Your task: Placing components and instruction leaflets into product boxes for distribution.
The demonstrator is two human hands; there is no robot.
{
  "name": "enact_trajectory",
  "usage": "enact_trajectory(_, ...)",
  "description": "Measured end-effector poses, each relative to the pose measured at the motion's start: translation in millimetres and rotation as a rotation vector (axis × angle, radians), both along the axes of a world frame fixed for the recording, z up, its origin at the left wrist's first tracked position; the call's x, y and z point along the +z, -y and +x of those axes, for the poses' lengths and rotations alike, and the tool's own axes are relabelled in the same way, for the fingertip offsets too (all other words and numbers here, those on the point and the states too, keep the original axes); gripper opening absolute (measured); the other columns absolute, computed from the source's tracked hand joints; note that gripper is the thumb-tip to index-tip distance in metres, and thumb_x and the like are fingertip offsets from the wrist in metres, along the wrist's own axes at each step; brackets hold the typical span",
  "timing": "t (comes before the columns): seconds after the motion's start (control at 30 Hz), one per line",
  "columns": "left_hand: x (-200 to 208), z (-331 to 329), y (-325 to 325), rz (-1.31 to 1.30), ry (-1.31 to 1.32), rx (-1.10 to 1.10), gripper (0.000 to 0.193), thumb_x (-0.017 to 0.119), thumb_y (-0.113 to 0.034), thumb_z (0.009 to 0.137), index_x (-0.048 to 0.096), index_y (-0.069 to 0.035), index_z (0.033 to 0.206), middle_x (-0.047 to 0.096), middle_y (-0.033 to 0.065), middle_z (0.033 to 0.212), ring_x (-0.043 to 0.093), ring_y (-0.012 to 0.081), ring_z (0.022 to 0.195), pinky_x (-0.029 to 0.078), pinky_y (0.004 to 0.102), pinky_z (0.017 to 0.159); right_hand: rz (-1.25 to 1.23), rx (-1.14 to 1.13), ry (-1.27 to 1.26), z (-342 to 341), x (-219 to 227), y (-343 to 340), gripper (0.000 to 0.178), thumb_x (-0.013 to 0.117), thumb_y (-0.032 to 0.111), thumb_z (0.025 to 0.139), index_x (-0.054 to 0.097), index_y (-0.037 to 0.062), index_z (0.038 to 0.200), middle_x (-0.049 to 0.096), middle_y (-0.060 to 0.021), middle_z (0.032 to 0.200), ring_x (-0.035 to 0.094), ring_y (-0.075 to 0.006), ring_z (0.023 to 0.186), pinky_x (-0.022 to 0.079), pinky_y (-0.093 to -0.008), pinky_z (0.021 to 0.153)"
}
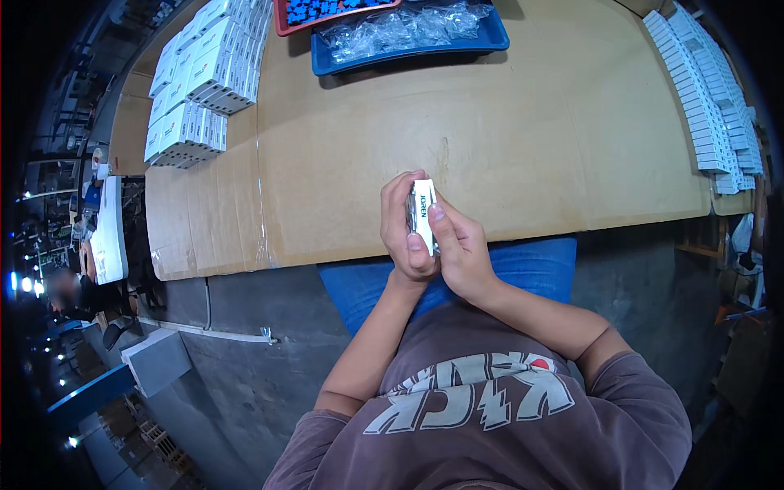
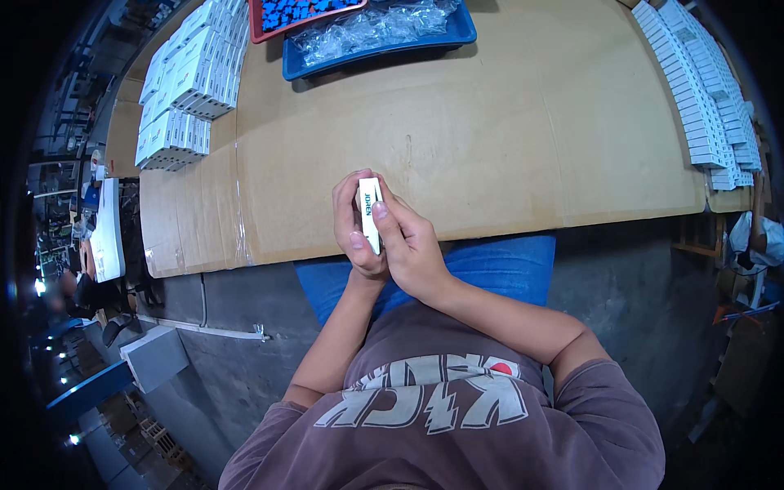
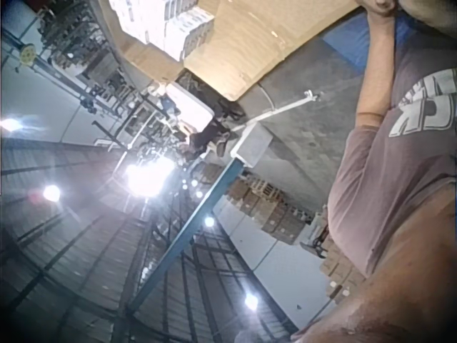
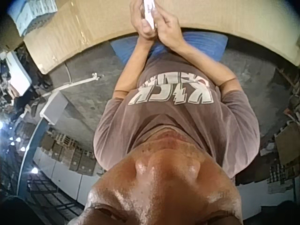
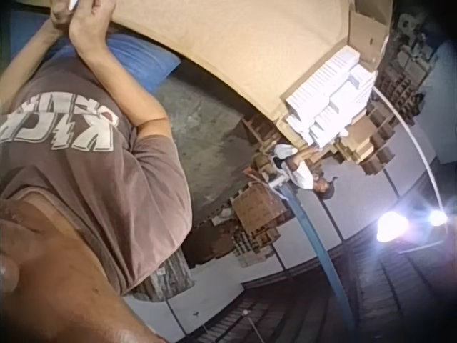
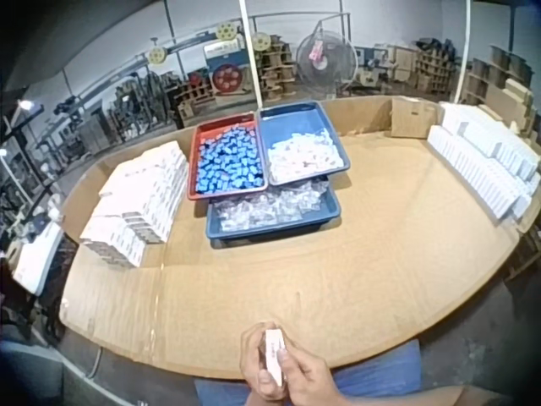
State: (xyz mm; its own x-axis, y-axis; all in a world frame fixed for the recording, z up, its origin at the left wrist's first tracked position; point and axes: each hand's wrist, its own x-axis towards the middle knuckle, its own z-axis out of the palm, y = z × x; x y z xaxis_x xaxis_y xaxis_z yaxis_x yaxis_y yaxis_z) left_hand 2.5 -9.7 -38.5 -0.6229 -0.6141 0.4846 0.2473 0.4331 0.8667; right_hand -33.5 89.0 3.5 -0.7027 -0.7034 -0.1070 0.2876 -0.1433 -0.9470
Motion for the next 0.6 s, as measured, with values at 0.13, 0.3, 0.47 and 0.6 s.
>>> enact_trajectory(0.13, -1, 0, -1, 0.037, 0.000, -0.007, 0.088, 0.032, -0.066, 0.096, 0.055, 0.010, 0.133, 0.057, 0.0225, 0.128, 0.059, 0.0316, 0.117, 0.048, 0.0432, 0.101, -0.001, -0.037, -0.034, 2, 3, 0, 0.051, 0.044, 0.028, 0.116, 0.046, -0.0056, 0.154, 0.064, -0.0110, 0.131, 0.057, -0.0119, 0.117, 0.047, -0.0278, 0.101)
enact_trajectory(0.3, 2, -1, -4, 0.063, -0.033, 0.001, 0.087, 0.033, -0.066, 0.096, 0.057, 0.011, 0.130, 0.059, 0.0257, 0.125, 0.060, 0.0361, 0.115, 0.050, 0.0458, 0.099, 0.019, -0.049, -0.070, 3, 2, -2, 0.049, 0.041, 0.034, 0.117, 0.060, -0.0054, 0.138, 0.066, -0.0017, 0.111, 0.056, -0.0070, 0.100, 0.049, -0.0251, 0.089)
enact_trajectory(0.47, 9, -1, -1, 0.048, 0.055, -0.039, 0.095, 0.033, -0.072, 0.095, 0.052, 0.009, 0.139, 0.053, 0.0226, 0.134, 0.055, 0.0329, 0.122, 0.045, 0.0439, 0.105, 0.073, 0.016, 0.008, -12, 1, -2, 0.055, 0.041, 0.035, 0.116, 0.046, -0.0043, 0.155, 0.064, -0.0116, 0.134, 0.059, -0.0136, 0.120, 0.048, -0.0285, 0.103)
enact_trajectory(0.6, -1, -5, 8, -0.031, 0.142, -0.112, 0.107, 0.041, -0.076, 0.096, 0.025, 0.008, 0.159, 0.041, 0.0261, 0.147, 0.044, 0.0370, 0.137, 0.035, 0.0473, 0.116, 0.029, 0.184, 0.257, -43, 8, -8, 0.067, 0.039, 0.046, 0.115, 0.034, -0.0024, 0.162, 0.056, -0.0135, 0.148, 0.056, -0.0191, 0.134, 0.046, -0.0318, 0.111)
